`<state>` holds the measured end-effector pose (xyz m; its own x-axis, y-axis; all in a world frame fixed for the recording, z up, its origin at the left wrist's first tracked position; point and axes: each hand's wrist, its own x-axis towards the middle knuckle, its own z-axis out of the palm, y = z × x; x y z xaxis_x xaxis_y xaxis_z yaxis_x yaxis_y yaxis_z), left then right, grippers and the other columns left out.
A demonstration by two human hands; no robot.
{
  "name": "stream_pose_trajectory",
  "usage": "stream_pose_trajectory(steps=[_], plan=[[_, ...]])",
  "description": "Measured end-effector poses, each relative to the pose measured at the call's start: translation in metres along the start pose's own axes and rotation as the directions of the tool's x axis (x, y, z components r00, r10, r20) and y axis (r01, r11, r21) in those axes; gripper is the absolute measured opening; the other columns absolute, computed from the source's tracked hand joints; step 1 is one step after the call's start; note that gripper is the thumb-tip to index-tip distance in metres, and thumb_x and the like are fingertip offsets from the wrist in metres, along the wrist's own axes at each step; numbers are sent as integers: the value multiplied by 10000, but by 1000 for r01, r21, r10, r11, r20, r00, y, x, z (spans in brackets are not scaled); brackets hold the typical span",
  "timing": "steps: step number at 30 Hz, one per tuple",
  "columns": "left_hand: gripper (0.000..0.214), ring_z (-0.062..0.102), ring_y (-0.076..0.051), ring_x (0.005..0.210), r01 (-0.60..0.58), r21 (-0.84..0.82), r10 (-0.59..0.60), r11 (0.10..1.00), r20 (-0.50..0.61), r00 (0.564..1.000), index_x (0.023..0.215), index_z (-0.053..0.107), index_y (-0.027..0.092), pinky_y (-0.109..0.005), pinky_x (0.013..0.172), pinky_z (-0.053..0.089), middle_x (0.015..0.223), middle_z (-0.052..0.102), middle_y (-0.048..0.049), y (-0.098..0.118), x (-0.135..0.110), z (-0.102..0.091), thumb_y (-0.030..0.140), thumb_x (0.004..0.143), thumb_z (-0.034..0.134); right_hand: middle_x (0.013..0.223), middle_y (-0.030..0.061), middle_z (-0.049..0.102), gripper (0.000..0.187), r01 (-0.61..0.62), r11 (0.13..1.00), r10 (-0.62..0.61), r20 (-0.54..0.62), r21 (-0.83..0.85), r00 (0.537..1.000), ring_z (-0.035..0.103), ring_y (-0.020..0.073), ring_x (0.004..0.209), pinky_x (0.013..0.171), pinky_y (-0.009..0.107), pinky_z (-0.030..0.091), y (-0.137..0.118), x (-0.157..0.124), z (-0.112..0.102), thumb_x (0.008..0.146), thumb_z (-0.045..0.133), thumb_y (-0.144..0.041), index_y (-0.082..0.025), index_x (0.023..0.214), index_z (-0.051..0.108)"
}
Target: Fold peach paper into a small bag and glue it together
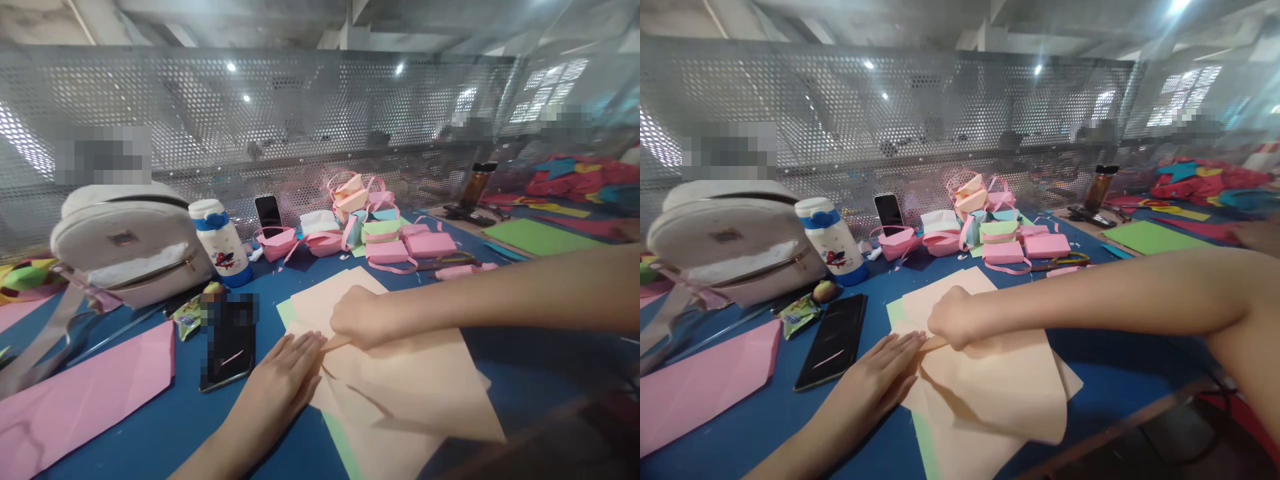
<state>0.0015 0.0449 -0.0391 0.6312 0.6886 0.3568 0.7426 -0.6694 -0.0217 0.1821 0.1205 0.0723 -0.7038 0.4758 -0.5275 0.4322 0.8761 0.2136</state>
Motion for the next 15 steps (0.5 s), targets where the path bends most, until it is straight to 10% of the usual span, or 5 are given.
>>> stream_pose_trajectory(steps=[6, 15], plan=[[314, 704, -260, 1029, -39, 196, 51, 980, -56, 997, 1212, 624, 123, -486, 942, 557, 1220, 711, -114, 17, 4, -8, 191, 981, 422, 793, 136, 740, 130, -56, 998, 51, -331, -6, 942, 703, 294, 814, 576, 327, 354, 12, -2, 43, 765, 614, -53, -134, 803, 709], [348, 703, -258, 860, -123, 314, 156, 941, -82, 984, 1164, 664, 51, -414, 817, 583, 1136, 735, -139, 44, 14, -9, 64, 900, 437, 739, 45, 667, 151, -87, 966, -108, -688, -242, 718, 590, 207, 692, 617, 340, 280, 19, -21, 93, 828, 558, -42, -152, 743, 617]])
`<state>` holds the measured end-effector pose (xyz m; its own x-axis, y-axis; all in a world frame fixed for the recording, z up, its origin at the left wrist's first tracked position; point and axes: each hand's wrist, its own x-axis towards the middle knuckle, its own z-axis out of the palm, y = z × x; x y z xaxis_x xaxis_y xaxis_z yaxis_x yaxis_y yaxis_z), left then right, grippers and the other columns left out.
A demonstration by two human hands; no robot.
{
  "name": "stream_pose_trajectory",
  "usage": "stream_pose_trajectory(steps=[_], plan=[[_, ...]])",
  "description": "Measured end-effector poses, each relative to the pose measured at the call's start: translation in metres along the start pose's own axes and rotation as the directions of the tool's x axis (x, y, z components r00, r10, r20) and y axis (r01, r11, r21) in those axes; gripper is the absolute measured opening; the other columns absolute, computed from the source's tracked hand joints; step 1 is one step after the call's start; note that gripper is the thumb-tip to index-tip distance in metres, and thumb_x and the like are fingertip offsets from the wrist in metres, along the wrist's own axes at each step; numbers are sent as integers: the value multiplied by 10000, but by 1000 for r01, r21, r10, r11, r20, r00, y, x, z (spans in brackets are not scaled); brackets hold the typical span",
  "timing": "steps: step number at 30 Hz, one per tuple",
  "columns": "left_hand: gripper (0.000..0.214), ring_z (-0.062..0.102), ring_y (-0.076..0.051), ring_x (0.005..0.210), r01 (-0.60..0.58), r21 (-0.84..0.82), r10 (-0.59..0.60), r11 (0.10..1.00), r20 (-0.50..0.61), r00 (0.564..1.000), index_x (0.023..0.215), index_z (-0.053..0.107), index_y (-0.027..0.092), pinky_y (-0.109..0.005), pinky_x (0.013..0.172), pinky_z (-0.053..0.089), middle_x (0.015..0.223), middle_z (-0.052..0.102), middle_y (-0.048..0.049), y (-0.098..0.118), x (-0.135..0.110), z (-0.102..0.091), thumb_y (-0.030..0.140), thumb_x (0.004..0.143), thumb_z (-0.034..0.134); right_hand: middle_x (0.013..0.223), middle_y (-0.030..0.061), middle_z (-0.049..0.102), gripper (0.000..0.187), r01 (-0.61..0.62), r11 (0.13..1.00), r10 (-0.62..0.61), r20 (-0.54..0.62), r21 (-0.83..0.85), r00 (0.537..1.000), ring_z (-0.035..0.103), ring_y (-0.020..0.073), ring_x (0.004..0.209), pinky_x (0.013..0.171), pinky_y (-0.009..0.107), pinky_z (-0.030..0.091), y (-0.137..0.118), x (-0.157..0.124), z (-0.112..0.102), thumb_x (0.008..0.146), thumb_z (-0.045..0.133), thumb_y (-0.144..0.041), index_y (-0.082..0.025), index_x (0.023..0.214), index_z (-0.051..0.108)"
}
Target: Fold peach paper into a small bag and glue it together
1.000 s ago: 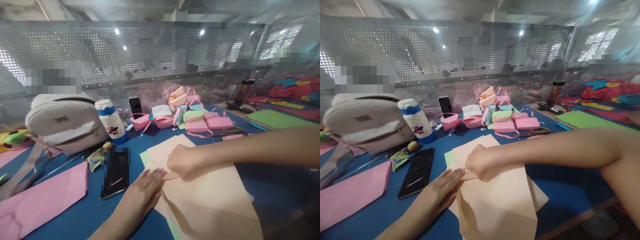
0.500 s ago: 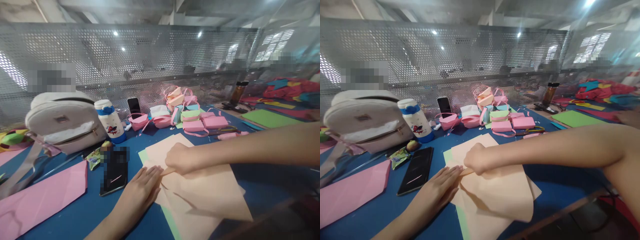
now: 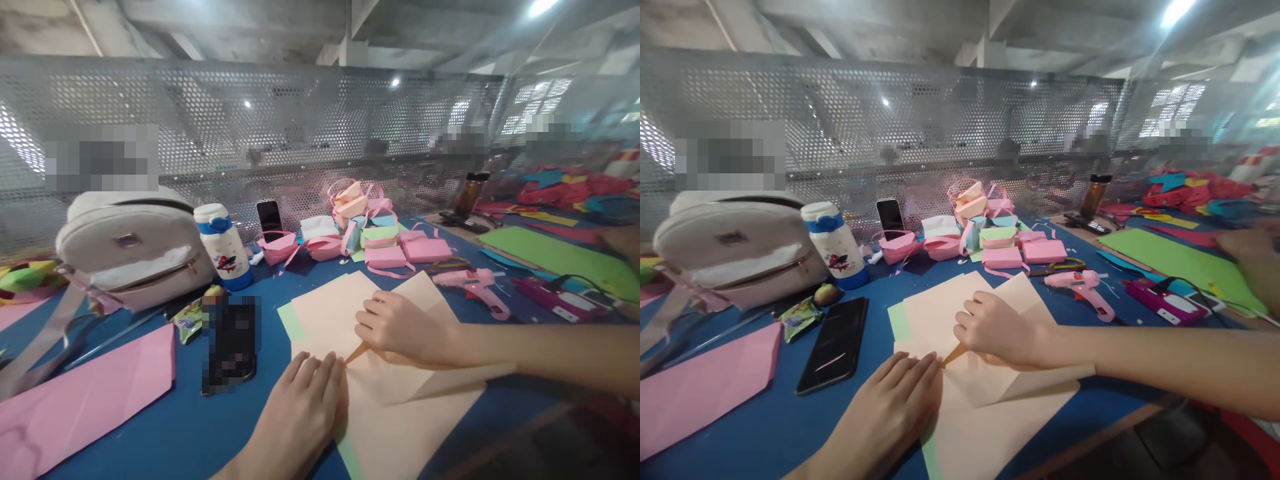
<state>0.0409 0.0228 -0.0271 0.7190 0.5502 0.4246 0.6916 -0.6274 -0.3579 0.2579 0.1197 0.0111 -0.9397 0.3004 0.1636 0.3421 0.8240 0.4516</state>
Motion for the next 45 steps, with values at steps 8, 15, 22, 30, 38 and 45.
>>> stream_pose_trajectory(steps=[8, 15, 22, 30, 38, 45], plan=[[390, 691, -246, 965, 43, -188, -51, 981, -36, 998, 1245, 624, 81, -356, 818, 593, 1217, 711, -102, -7, 3, 12, 193, 897, 488, 792, 38, 693, 77, -114, 972, 83, 158, 203, 984, 593, 193, 742, 650, 337, 280, 20, -8, 3, 861, 614, -173, -171, 784, 613], [535, 567, -235, 1285, -20, -181, 20, 983, -3, 1000, 1394, 467, 37, -335, 989, 534, 1417, 563, -136, -16, -5, 28, 144, 870, 461, 765, 91, 734, 81, -198, 962, 104, 422, 186, 901, 681, 233, 700, 517, 304, 245, 26, 18, 4, 802, 624, -102, -149, 832, 682], [584, 568, -258, 1284, -31, -192, 39, 981, 38, 999, 1404, 432, 5, -343, 972, 558, 1437, 516, -171, -15, -7, 34, 155, 841, 475, 833, 148, 758, 201, -150, 983, 64, 569, 105, 820, 716, 243, 718, 523, 288, 373, 8, 41, 1, 785, 628, 14, -129, 882, 730], [570, 535, -303, 1307, -23, -209, 36, 978, 57, 998, 1402, 441, 8, -385, 981, 554, 1446, 487, -213, -14, -7, 31, 163, 857, 503, 782, 127, 747, 152, -138, 977, 28, 548, 162, 836, 708, 251, 750, 535, 301, 344, 34, 40, -4, 827, 599, -75, -134, 870, 733], [662, 470, -286, 1356, 4, -266, 20, 964, 88, 996, 1500, 304, 41, -384, 1032, 513, 1482, 436, -191, -16, -8, 28, 165, 880, 499, 851, 128, 749, 158, -72, 975, -77, 624, 210, 777, 705, 252, 795, 539, 296, 312, 45, 45, -19, 801, 628, -74, -119, 920, 723], [587, 462, -280, 1366, 9, -290, 24, 957, 111, 994, 1470, 379, 54, -389, 1044, 500, 1495, 429, -176, -18, -7, 25, 171, 907, 497, 931, 128, 746, 183, -75, 975, -85, 664, 209, 743, 700, 256, 857, 530, 286, 274, 53, 37, -33, 867, 571, -99, -126, 955, 730]])
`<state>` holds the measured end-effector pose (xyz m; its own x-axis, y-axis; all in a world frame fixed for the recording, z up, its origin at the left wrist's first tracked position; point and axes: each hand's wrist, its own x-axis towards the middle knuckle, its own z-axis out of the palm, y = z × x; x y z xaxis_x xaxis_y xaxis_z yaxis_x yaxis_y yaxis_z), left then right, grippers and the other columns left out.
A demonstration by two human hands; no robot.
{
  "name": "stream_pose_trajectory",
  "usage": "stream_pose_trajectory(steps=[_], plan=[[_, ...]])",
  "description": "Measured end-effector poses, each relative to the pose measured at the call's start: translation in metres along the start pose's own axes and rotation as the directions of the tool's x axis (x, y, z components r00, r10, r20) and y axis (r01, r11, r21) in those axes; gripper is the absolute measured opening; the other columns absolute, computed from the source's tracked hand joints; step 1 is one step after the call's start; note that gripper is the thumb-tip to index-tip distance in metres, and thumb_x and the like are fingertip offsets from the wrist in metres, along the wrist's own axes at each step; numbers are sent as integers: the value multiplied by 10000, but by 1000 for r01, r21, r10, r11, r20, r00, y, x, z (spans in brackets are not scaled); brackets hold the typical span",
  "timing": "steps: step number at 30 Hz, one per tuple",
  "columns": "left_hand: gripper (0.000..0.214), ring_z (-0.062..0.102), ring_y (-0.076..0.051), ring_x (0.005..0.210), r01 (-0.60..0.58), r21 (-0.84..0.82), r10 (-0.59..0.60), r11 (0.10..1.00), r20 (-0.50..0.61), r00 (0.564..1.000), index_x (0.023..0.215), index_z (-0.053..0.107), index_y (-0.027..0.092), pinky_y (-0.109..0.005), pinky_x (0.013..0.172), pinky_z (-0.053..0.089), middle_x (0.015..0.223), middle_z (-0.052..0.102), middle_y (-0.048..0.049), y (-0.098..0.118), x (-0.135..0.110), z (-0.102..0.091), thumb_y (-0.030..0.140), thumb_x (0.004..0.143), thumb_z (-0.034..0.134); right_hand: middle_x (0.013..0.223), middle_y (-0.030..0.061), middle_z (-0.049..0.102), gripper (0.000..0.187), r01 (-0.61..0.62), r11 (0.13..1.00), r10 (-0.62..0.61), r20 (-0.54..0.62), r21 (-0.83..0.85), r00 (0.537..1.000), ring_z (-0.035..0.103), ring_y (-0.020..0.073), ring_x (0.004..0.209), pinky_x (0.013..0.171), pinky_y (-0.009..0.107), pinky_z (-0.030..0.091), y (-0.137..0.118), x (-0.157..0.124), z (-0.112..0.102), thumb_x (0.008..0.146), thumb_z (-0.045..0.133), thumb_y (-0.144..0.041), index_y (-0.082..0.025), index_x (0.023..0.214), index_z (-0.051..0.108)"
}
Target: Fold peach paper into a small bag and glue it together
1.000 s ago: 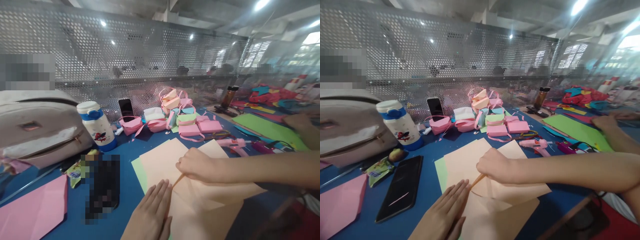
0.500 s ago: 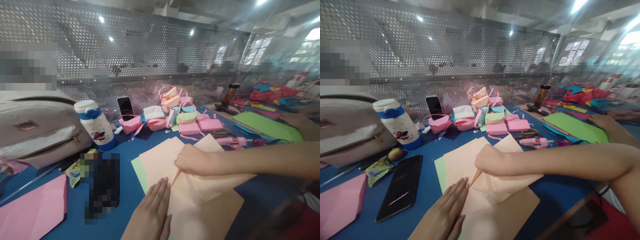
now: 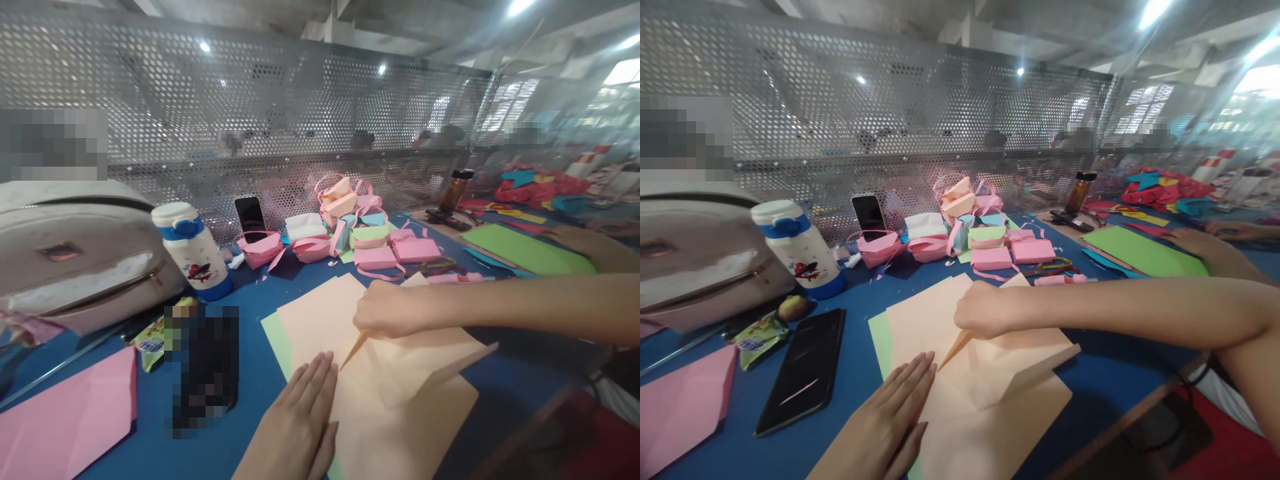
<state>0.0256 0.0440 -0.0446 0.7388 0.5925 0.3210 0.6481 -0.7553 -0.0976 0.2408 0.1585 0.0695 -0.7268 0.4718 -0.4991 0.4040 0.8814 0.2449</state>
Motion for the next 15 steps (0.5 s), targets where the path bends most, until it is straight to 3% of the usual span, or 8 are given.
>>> stream_pose_trajectory(steps=[3, 7, 11, 15], plan=[[487, 532, -250, 1317, -33, -25, 33, 999, -15, 999, 1431, 454, 110, -381, 1041, 511, 1448, 519, -133, -8, 2, -4, 241, 964, 495, 900, 121, 750, 178, 58, 996, -62, 65, 73, 996, 693, 236, 791, 517, 278, 266, -3, -6, -3, 852, 582, -122, -136, 925, 744], [401, 596, -223, 1255, -91, -42, 90, 995, -26, 996, 1367, 530, 157, -379, 1027, 532, 1394, 593, -91, -18, 4, -8, 315, 1007, 454, 877, 129, 749, 253, 73, 986, -94, 134, 150, 987, 674, 234, 737, 511, 273, 260, -11, -9, -11, 843, 670, -337, -123, 958, 739], [396, 587, -237, 1266, -79, -29, 79, 996, -20, 997, 1382, 520, 163, -405, 1035, 527, 1402, 589, -99, -18, 3, -8, 264, 1007, 442, 983, 65, 744, 202, 101, 956, -89, -55, 275, 995, 667, 209, 841, 535, 264, 259, -19, -3, -9, 875, 623, -273, -188, 1044, 692], [420, 572, -239, 1282, -71, -58, 70, 996, -22, 997, 1414, 490, 174, -410, 1058, 509, 1386, 607, -85, -15, 2, -7, 232, 1000, 447, 912, 8, 743, 134, 203, 922, -151, -176, 330, 973, 646, 177, 802, 538, 251, 262, -24, 11, 1, 864, 576, -199, -223, 920, 695]])
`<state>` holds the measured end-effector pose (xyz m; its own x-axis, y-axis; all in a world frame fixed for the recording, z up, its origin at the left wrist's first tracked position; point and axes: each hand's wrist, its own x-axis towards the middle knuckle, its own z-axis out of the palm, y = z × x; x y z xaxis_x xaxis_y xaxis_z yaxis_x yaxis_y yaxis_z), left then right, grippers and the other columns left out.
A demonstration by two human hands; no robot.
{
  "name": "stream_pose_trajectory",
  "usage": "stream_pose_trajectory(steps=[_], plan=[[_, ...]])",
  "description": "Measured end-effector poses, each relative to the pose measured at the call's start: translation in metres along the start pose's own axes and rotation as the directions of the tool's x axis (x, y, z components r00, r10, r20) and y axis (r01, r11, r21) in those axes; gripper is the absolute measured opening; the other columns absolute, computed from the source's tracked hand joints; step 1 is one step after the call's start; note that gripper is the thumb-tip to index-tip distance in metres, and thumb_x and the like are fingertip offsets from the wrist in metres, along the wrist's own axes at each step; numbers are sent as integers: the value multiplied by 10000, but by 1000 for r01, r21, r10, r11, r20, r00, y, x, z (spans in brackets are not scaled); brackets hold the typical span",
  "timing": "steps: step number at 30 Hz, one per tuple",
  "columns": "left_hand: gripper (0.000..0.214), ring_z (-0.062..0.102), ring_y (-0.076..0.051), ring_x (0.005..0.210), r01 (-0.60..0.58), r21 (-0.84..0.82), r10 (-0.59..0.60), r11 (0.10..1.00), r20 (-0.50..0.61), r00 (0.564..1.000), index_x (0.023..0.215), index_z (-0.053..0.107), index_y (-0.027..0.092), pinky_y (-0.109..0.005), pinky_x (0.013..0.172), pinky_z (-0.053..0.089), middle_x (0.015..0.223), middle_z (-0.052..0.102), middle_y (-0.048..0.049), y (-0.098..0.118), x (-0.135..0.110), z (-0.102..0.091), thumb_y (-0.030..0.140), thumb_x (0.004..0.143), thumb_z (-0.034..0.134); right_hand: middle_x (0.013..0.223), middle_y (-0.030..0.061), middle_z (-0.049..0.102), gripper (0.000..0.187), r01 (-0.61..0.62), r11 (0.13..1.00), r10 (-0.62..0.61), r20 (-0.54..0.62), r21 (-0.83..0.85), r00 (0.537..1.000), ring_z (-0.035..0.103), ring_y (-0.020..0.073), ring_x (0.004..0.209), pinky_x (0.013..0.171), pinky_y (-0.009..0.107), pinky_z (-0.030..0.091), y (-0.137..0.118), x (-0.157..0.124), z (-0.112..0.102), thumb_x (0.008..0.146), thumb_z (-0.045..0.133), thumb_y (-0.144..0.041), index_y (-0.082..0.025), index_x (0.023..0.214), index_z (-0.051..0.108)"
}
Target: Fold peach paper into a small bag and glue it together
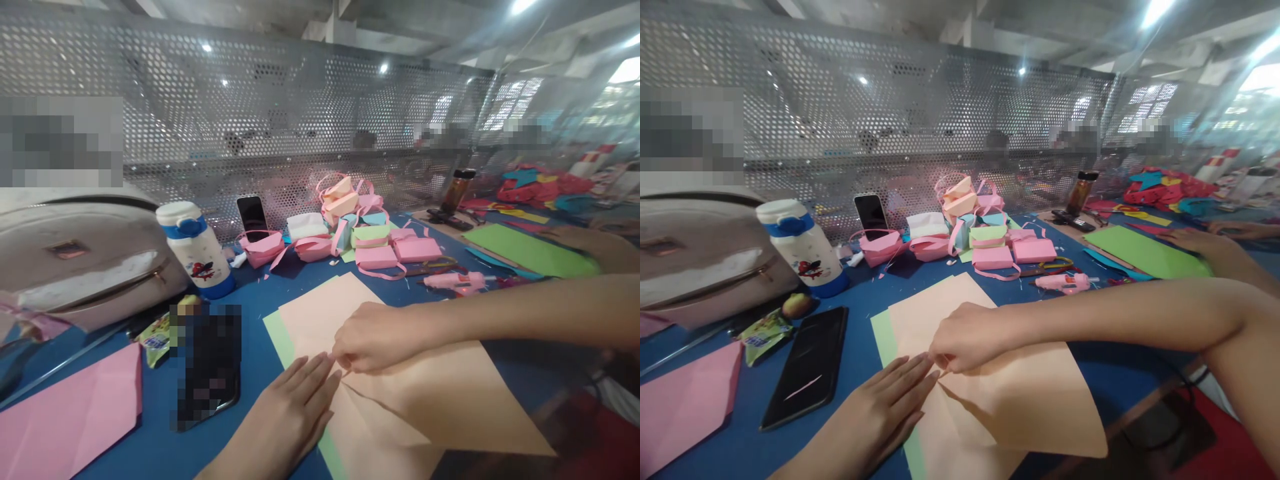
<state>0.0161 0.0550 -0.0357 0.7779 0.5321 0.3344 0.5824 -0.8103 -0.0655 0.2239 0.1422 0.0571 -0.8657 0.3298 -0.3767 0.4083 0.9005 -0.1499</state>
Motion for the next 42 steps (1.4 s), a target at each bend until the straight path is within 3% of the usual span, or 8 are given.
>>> stream_pose_trajectory(steps=[10, 17, 23, 25, 29, 31, 38, 42], plan=[[343, 646, -230, 1146, 3, -8, -4, 1000, -102, 995, 1314, 554, 163, -417, 1026, 515, 1202, 705, -85, -2, 5, -11, 261, 1006, 440, 800, 2, 723, 94, -15, 1000, 16, 34, -16, 999, 597, 166, 689, 529, 252, 266, 2, 24, 5, 803, 611, -226, -225, 828, 702], [253, 566, -158, 596, -39, 49, 49, 998, -223, 974, 801, 624, 165, -305, 551, 446, 703, 635, -24, 9, 11, -22, 73, 952, 443, 773, -37, 703, 54, -29, 989, 30, -8, 144, 1000, 581, 121, 678, 527, 230, 290, 10, 19, 5, 796, 671, -254, -215, 823, 696], [247, 514, -137, 471, 118, -24, -121, 993, -244, 962, 975, 644, 181, -278, 493, 371, 576, 567, 28, -3, 5, -20, 184, 1005, 398, 807, -7, 696, 69, -28, 920, 101, -166, 390, 981, 615, 112, 736, 581, 189, 361, 36, 14, -6, 791, 675, -183, -160, 849, 707], [163, 544, -122, 510, 314, -307, -389, 898, -227, 893, 992, 623, 211, -242, 528, 420, 616, 572, 44, -13, 4, -16, 242, 985, 464, 806, -5, 693, 68, 4, 888, 132, -265, 459, 955, 612, 109, 730, 602, 181, 385, 41, 14, -4, 785, 665, -158, -149, 842, 701], [202, 560, -129, 634, 469, -778, -868, 418, -188, 460, 803, 473, 220, -226, 577, 471, 714, 487, 47, -28, 3, -1, 327, 824, 644, 786, -2, 691, 49, 54, 843, 192, -393, 536, 899, 597, 109, 691, 607, 185, 408, 40, 16, 7, 790, 642, -166, -147, 802, 686], [275, 597, -172, 763, 486, -813, -921, 322, -150, 360, 859, 502, 217, -269, 653, 491, 824, 537, 13, -30, 2, 6, 357, 736, 703, 774, 0, 693, 47, 54, 846, 202, -413, 531, 888, 592, 113, 679, 610, 191, 408, 37, 17, 13, 787, 649, -180, -151, 790, 686], [434, 521, -280, 1167, 561, -643, -748, 521, -27, 664, 1136, 579, 263, -459, 1003, 416, 1171, 559, -63, -21, -2, 5, 170, 723, 677, 782, -17, 706, 77, -58, 904, 176, -246, 424, 953, 614, 128, 706, 573, 205, 351, 23, 21, 20, 781, 686, -269, -197, 806, 700], [461, 518, -304, 1193, 576, -538, -679, 615, 9, 734, 1194, 563, 281, -492, 997, 433, 1247, 544, -84, -21, -4, 6, 158, 764, 676, 800, -34, 711, 92, -77, 950, 137, -183, 302, 974, 607, 126, 700, 552, 218, 310, 14, 24, 17, 791, 691, -309, -218, 790, 677]])
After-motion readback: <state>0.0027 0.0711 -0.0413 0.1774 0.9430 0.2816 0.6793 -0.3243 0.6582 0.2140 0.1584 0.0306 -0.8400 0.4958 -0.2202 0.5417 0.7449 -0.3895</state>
